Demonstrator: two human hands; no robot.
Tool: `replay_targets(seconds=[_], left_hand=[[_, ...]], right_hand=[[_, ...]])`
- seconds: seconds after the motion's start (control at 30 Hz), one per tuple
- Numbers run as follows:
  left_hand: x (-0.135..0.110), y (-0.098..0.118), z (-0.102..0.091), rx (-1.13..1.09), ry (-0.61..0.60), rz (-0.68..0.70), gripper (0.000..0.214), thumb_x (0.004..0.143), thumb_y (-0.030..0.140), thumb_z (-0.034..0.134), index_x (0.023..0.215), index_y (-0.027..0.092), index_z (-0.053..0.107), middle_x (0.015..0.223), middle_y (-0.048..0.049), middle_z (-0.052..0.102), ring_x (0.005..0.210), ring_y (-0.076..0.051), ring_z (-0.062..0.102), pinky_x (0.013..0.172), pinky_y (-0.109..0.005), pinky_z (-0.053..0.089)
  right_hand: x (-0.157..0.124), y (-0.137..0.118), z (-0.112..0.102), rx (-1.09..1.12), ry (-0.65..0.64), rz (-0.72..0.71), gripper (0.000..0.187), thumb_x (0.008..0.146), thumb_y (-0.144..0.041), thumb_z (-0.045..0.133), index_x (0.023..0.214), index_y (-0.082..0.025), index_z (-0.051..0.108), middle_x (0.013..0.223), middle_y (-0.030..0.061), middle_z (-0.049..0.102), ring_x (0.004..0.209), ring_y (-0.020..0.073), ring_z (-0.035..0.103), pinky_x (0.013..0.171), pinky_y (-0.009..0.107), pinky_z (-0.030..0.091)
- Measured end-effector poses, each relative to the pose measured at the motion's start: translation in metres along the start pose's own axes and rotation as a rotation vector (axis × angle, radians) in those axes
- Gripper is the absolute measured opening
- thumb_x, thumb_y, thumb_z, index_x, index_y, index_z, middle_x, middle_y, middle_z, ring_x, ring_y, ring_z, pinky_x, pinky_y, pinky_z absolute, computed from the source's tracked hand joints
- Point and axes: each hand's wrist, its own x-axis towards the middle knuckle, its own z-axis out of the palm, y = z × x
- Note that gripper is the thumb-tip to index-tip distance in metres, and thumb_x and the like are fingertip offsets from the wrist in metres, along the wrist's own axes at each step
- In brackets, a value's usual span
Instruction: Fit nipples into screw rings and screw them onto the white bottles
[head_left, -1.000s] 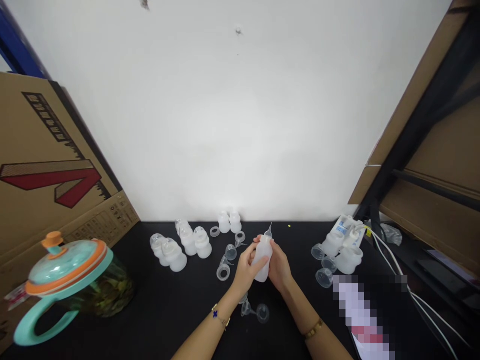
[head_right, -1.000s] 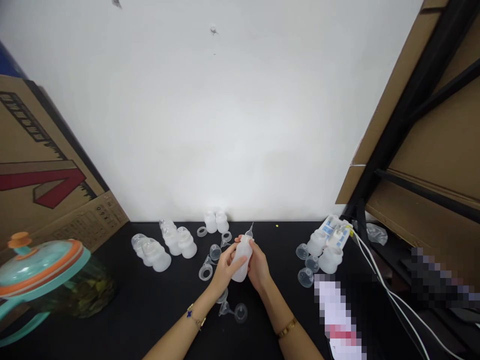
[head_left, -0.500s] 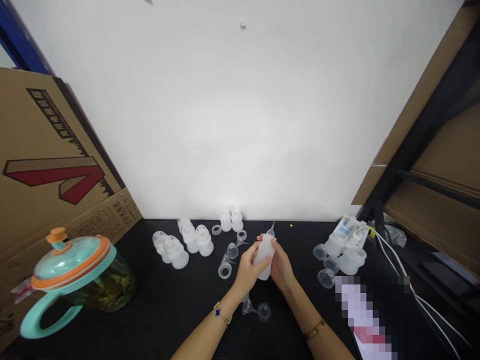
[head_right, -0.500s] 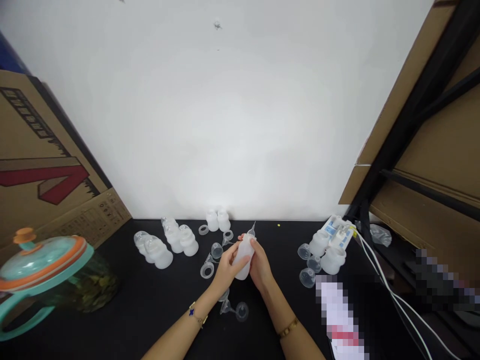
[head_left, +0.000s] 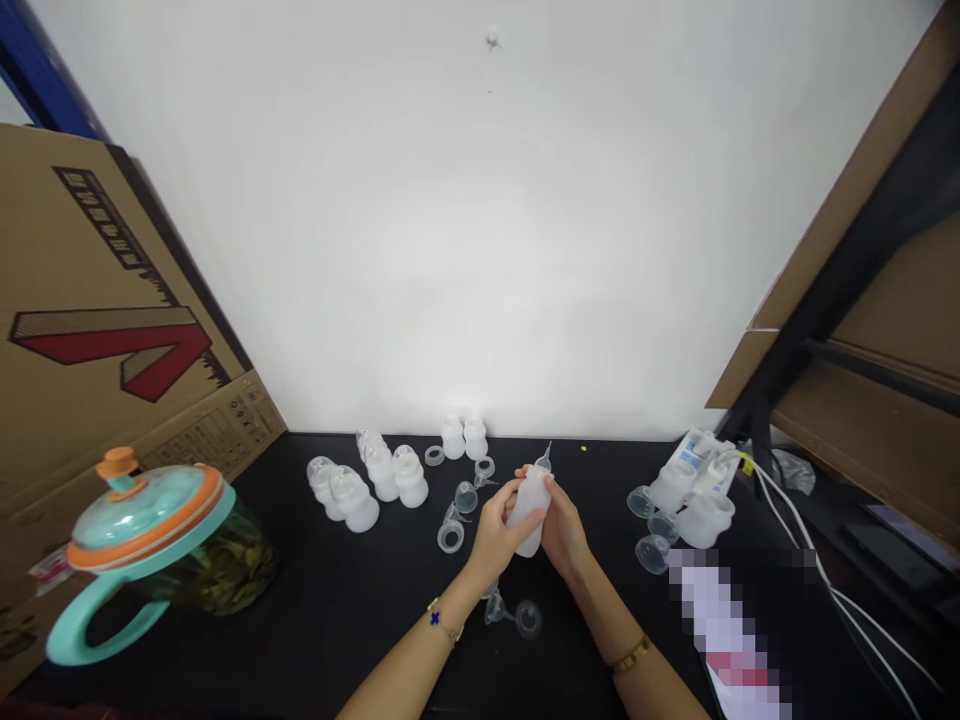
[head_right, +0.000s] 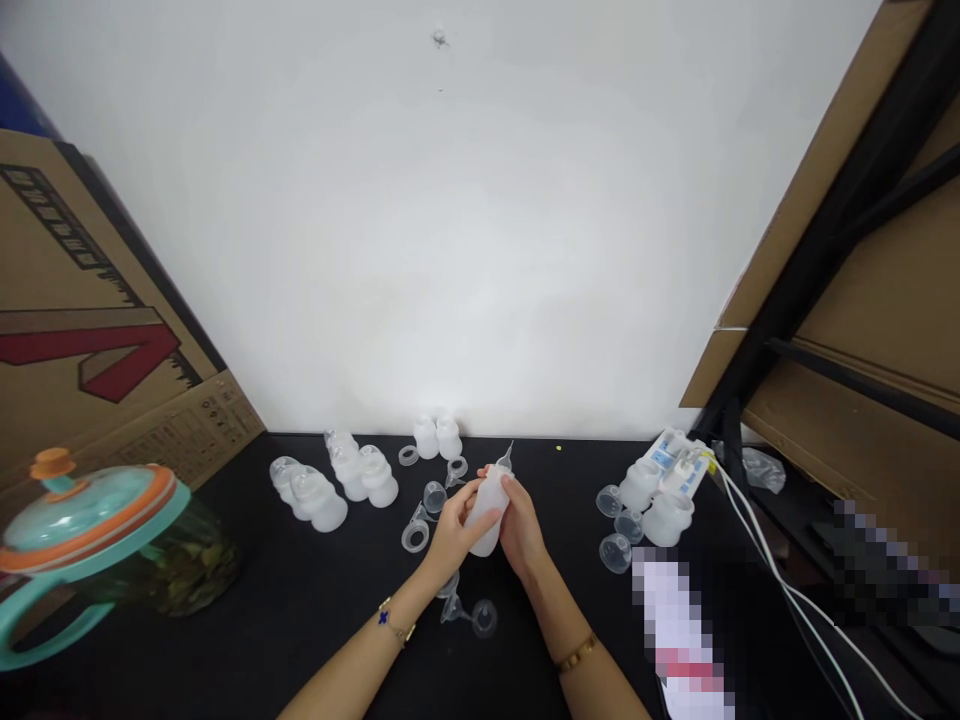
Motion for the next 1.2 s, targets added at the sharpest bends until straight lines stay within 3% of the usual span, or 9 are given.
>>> replay_targets(seconds=[0.23,0.37,0.73,0.97,1.2], left_hand=[[0.0014,-0.0012,-0.0009,-0.186,-0.069,-0.098,0.058,0.073,0.049,0.080,0.116,0.012,0.064,0.083,-0.0064,0.071,0.066,-0.019,0.067,0.064,-0.030,0.054],[0.0009,-0.0005,-0.0008,-0.227,-0.103,-0.145,0.062,0.072,0.051,0.080,0.118,0.012,0.062,0.081,-0.0056,0.070,0.059,-0.018,0.067,0.058,-0.030,0.055],[0.0026,-0.0064,-0.0013,-0.200,-0.087,-0.104,0.059,0.072,0.048,0.081,0.116,0.012,0.064,0.083,-0.0050,0.070,0.062,-0.017,0.066,0.062,-0.030,0.055],[0.0022,-0.0037,-0.0021,-0.133,-0.090,-0.040,0.052,0.078,0.039,0.078,0.121,0.012,0.064,0.094,-0.0075,0.073,0.081,-0.020,0.067,0.075,-0.029,0.052],[0.0013,-0.0017,-0.0022,-0.083,-0.081,-0.012,0.046,0.081,0.037,0.075,0.118,0.012,0.063,0.090,-0.0064,0.072,0.079,-0.019,0.066,0.073,-0.026,0.050]], right_hand=[[-0.0019,-0.0032,0.0012,0.038,-0.044,0.040,0.045,0.075,-0.059,0.074,0.101,-0.022,0.075,0.110,0.0079,0.074,0.101,0.0315,0.066,0.076,0.040,0.053],[-0.0030,-0.0044,0.0013,0.044,-0.037,0.049,0.042,0.075,-0.055,0.076,0.101,-0.022,0.075,0.111,0.0080,0.074,0.111,0.0310,0.063,0.083,0.039,0.052],[0.0001,-0.0019,0.0017,0.015,-0.024,0.009,0.041,0.073,-0.057,0.078,0.095,-0.023,0.075,0.105,0.0066,0.075,0.108,0.0290,0.064,0.090,0.040,0.050],[0.0000,-0.0008,-0.0011,-0.023,-0.021,0.012,0.042,0.075,-0.057,0.076,0.099,-0.022,0.075,0.109,0.0065,0.074,0.095,0.0265,0.066,0.083,0.039,0.052],[-0.0007,-0.0016,0.0017,-0.019,-0.022,0.003,0.041,0.075,-0.056,0.077,0.098,-0.022,0.074,0.109,0.0066,0.074,0.090,0.0259,0.067,0.082,0.040,0.053]])
